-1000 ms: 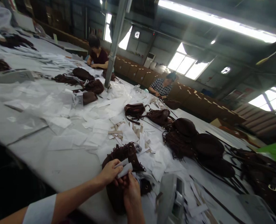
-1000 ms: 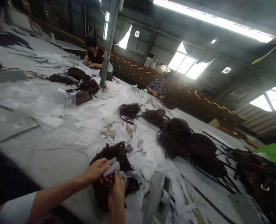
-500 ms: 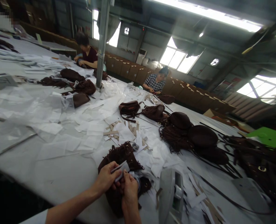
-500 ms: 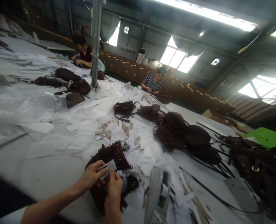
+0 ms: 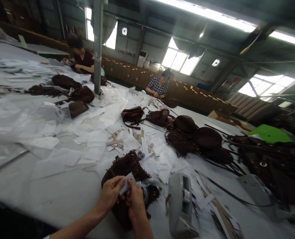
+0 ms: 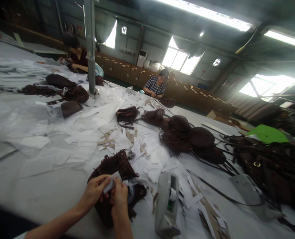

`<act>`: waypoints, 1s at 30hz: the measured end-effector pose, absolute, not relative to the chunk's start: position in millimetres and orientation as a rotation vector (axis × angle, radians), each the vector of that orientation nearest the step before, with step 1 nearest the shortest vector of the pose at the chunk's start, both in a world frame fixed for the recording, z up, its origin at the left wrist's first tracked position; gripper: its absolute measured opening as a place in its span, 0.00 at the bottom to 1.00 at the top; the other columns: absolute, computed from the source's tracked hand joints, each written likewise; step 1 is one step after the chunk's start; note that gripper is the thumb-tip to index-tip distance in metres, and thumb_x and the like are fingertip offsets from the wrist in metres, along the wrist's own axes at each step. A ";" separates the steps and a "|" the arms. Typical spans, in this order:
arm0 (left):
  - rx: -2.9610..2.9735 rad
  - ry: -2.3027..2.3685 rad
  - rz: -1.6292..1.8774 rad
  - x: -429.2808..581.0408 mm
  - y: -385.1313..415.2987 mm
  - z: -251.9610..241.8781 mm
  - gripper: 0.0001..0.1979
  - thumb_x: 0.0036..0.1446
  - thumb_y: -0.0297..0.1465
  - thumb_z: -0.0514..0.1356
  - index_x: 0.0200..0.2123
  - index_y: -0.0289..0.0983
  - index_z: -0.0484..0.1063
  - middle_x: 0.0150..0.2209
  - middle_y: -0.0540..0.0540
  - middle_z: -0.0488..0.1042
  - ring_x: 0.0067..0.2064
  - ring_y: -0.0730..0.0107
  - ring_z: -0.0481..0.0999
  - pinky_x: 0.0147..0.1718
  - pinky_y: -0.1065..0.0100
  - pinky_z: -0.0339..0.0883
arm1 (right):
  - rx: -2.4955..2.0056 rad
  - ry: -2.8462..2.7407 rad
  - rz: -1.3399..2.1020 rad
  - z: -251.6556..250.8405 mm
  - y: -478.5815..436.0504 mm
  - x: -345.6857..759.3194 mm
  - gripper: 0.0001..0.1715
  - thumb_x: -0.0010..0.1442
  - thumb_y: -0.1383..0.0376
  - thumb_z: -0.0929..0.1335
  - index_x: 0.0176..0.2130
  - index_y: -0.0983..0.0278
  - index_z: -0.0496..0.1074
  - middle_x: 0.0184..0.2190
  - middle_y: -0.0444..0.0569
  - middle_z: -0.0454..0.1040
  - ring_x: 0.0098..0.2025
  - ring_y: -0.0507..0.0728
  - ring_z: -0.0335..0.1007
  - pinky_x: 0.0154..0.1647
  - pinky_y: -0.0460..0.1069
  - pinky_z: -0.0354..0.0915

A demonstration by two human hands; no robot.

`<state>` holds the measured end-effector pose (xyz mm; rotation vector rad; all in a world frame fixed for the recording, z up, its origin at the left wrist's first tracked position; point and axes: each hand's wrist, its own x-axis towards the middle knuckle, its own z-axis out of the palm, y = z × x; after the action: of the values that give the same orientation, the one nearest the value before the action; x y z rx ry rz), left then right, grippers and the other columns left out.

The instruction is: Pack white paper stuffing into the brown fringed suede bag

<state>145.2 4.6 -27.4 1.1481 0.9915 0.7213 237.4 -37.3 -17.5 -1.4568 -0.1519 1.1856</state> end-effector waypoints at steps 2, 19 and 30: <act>1.113 0.987 0.754 145.5 2.1 -25.9 0.26 0.52 0.48 0.58 0.43 0.32 0.73 0.19 0.50 0.71 0.15 0.74 0.68 0.09 0.77 0.58 | -1.482 -0.152 1.183 -17.3 -35.6 237.3 0.24 0.46 0.50 0.69 0.18 0.63 0.58 0.09 0.34 0.53 0.09 0.42 0.44 0.08 0.40 0.39; 0.983 0.906 0.535 144.6 24.1 -9.9 0.17 0.41 0.41 0.65 0.26 0.36 0.64 0.15 0.53 0.68 0.13 0.78 0.63 0.09 0.79 0.45 | -1.307 -0.201 1.296 -11.4 -47.1 247.5 0.23 0.43 0.49 0.71 0.26 0.63 0.61 0.14 0.34 0.58 0.14 0.43 0.48 0.13 0.39 0.42; 0.873 0.879 0.523 142.7 28.8 -15.5 0.15 0.32 0.33 0.68 0.26 0.31 0.73 0.19 0.49 0.72 0.19 0.74 0.67 0.20 0.73 0.59 | -1.308 -0.320 1.282 -12.4 -54.8 242.0 0.28 0.42 0.47 0.74 0.31 0.64 0.64 0.14 0.32 0.57 0.14 0.42 0.46 0.12 0.39 0.43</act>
<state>142.7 28.8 -15.5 0.8728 0.8787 0.5233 242.0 -54.8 -12.4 -1.3084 -0.3203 1.2819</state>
